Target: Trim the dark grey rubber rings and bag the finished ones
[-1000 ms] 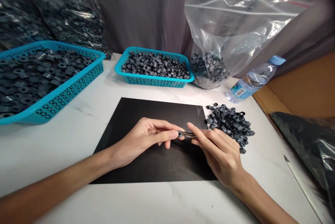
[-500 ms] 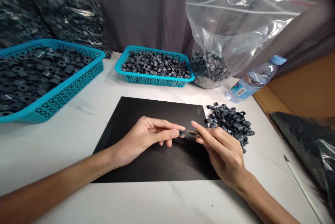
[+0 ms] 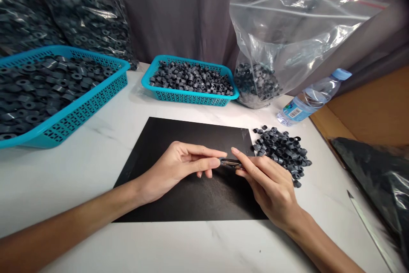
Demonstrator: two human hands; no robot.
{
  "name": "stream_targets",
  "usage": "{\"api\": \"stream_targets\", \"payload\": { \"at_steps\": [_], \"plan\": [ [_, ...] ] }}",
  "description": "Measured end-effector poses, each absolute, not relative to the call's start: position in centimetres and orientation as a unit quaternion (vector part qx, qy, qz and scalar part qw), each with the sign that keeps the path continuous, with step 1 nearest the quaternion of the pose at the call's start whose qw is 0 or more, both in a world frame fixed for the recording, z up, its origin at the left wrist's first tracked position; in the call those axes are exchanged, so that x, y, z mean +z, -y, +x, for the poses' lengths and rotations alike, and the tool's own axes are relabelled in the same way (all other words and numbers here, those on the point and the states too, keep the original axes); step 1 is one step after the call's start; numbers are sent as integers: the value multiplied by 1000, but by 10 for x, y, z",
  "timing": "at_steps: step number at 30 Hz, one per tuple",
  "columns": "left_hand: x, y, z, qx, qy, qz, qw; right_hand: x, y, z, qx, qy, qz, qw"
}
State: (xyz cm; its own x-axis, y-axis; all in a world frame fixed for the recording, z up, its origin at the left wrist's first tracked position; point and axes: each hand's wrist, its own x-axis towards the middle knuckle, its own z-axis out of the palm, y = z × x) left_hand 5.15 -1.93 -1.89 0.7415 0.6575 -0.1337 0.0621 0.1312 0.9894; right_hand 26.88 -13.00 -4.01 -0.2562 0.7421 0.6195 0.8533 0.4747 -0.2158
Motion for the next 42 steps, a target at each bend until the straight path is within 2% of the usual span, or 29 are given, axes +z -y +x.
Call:
{"api": "stream_targets", "payload": {
  "at_steps": [24, 42],
  "plan": [
    [-16, 19, 51, 207, -288, 628, 693, -39, 131, 269, -132, 795, -505, 310],
    [-16, 20, 52, 211, -295, 623, 693, -37, 129, 268, -55, 761, -516, 389]
  ]
}}
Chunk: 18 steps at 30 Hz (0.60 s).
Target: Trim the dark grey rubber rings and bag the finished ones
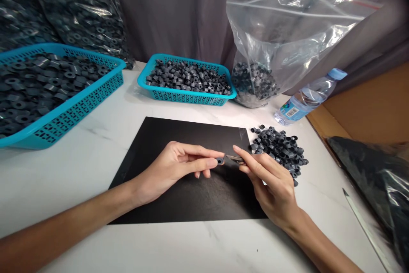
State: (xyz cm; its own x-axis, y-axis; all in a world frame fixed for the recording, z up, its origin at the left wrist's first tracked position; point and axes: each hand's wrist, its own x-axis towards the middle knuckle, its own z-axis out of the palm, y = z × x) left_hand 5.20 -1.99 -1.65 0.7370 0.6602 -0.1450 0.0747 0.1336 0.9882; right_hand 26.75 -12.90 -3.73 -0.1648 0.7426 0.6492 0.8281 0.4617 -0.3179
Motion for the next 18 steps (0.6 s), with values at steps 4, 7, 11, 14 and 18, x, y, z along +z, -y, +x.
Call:
{"api": "stream_targets", "payload": {
  "at_steps": [4, 7, 11, 14, 18],
  "plan": [
    [-16, 20, 52, 218, -293, 612, 701, -37, 128, 269, -46, 773, -508, 377],
    [-16, 20, 52, 220, -291, 608, 705, -38, 128, 270, -49, 782, -504, 364],
    [-18, 19, 52, 220, -292, 612, 701, -39, 128, 270, -64, 787, -502, 352],
    [-18, 19, 51, 216, -292, 616, 699, -40, 128, 270, -85, 791, -502, 339],
    [-18, 19, 51, 212, -296, 622, 693, -41, 129, 271, -102, 795, -503, 324]
  ]
}}
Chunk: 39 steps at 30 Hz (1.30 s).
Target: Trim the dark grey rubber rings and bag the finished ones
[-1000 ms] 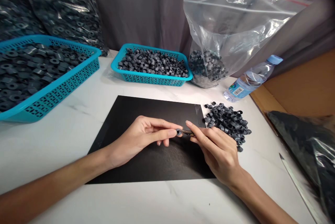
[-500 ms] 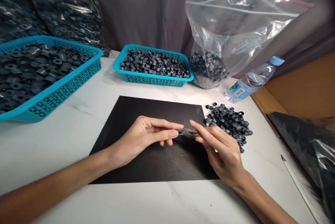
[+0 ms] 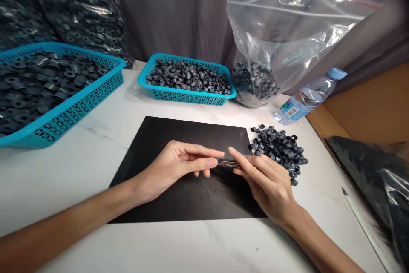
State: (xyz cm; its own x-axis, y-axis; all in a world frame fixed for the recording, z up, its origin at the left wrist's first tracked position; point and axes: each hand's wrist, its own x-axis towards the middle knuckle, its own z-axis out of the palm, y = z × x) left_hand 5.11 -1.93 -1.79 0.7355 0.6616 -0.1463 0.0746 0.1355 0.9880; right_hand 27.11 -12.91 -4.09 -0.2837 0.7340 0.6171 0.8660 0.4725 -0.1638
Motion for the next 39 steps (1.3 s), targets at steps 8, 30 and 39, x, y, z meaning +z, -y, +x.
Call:
{"api": "stream_targets", "payload": {
  "at_steps": [8, 30, 39],
  "plan": [
    [-16, 19, 51, 207, -293, 635, 684, -39, 130, 272, -116, 797, -500, 317],
    [-16, 17, 51, 191, -286, 638, 689, -40, 130, 271, -102, 765, -499, 395],
    [-16, 19, 53, 213, -269, 603, 721, -42, 127, 270, 12, 721, -543, 429]
  ]
}}
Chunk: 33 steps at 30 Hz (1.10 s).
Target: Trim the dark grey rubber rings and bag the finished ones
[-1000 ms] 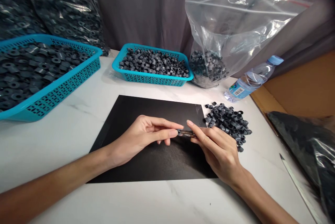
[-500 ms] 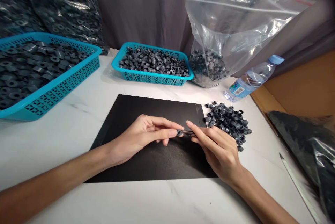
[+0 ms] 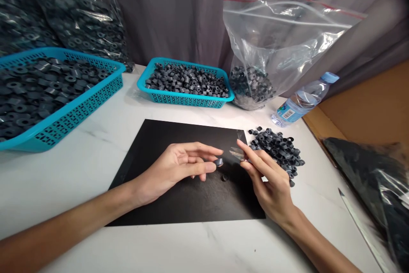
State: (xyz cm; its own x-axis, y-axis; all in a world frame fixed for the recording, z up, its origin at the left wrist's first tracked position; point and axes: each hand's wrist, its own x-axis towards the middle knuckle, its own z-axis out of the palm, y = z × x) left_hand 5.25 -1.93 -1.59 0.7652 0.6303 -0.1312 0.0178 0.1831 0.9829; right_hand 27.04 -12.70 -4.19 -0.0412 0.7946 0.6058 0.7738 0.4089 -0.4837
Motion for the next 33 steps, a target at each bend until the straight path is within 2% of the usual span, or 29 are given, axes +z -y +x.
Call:
{"api": "stream_targets", "payload": {
  "at_steps": [33],
  "plan": [
    [-13, 23, 54, 201, -262, 612, 719, -44, 130, 266, 67, 722, -553, 410]
  ]
}}
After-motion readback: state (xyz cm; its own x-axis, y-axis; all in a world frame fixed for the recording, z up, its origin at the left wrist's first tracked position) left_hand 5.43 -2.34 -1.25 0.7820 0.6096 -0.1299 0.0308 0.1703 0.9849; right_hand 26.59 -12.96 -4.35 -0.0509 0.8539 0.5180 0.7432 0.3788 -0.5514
